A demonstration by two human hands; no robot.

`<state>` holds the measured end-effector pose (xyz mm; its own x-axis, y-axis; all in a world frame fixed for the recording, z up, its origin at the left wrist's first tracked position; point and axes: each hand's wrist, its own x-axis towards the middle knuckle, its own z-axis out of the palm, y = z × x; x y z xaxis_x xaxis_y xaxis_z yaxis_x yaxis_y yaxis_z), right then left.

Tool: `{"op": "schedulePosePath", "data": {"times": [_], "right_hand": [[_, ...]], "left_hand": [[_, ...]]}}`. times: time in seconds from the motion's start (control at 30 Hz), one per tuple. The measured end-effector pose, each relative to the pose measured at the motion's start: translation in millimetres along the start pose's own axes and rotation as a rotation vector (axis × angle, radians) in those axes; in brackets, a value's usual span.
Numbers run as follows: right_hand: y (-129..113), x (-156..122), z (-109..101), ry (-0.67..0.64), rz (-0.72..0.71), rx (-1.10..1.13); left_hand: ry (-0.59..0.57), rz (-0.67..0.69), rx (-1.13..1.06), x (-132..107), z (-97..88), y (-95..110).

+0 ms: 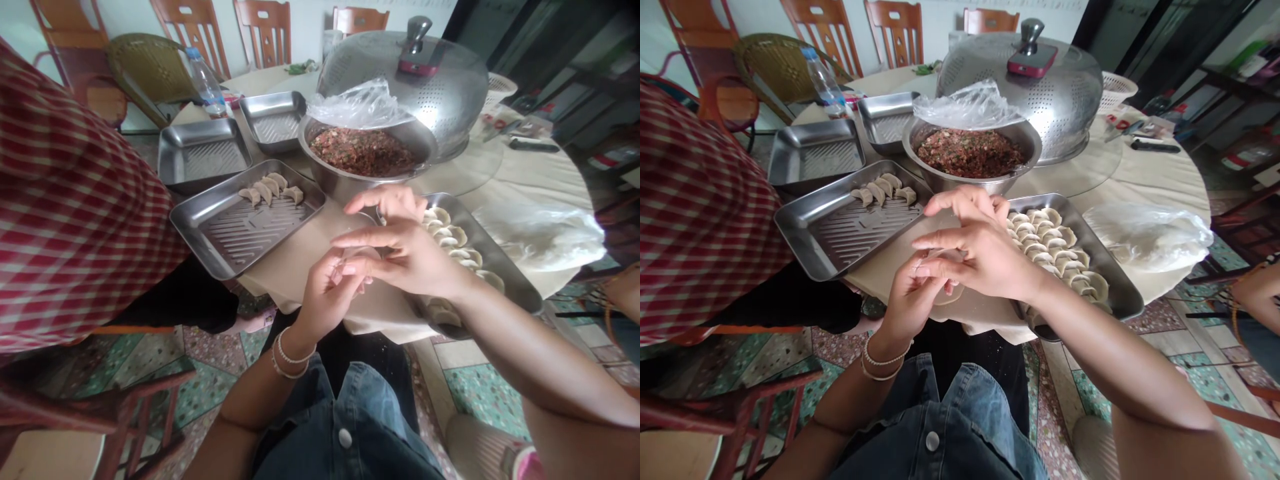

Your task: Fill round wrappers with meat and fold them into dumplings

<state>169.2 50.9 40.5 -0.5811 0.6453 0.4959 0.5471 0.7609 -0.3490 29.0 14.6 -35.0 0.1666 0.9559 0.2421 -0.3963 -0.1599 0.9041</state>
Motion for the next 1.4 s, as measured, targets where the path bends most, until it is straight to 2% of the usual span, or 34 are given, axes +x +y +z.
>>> {"op": "schedulePosePath", "data": {"times": [0.1,0.17,0.3,0.4,0.47,0.57,0.67,0.8,0.93,1.03,1.1,1.2,1.3,1.4], "right_hand": [[-5,4,-1,-0.068,-0.032,-0.022],[-9,1,-4,-0.070,-0.026,-0.037],[-24,-26,-3,0.068,0.107,0.098],[-41,-54,18,0.195,0.310,0.423],[-51,-65,39,0.193,0.427,0.642],[-57,-68,65,0.186,0.447,0.823],[-55,-63,73,0.218,0.388,0.780],[-49,-57,67,0.249,0.325,0.627],[-48,-53,63,0.279,0.276,0.523],[-47,-51,61,0.295,0.317,0.389],[-45,-48,60,0.308,0.339,0.330],[-44,-48,58,0.322,0.318,0.344],[-47,-56,65,0.301,0.340,0.411],[-53,-67,77,0.189,0.390,0.491]], "left_hand": [[0.004,0.011,0.028,-1,1.5,-1],[0.043,0.030,0.037,-1,2.3,0],[0.144,0.057,0.014,-2,3.3,8],[0.160,0.074,-0.075,-3,5.9,17],[0.175,0.094,-0.142,-3,9.0,21],[0.224,0.091,-0.148,-2,14.0,21],[0.291,0.064,-0.089,0,16.9,16],[0.323,0.066,-0.054,2,16.9,9],[0.324,0.083,-0.050,1,15.5,8],[0.318,0.089,-0.075,-1,13.3,9],[0.265,0.056,-0.116,-2,11.3,10],[0.189,-0.008,-0.180,0,8.9,11],[0.230,0.001,-0.219,5,7.9,11],[0.280,0.056,-0.237,8,8.3,9]]}}
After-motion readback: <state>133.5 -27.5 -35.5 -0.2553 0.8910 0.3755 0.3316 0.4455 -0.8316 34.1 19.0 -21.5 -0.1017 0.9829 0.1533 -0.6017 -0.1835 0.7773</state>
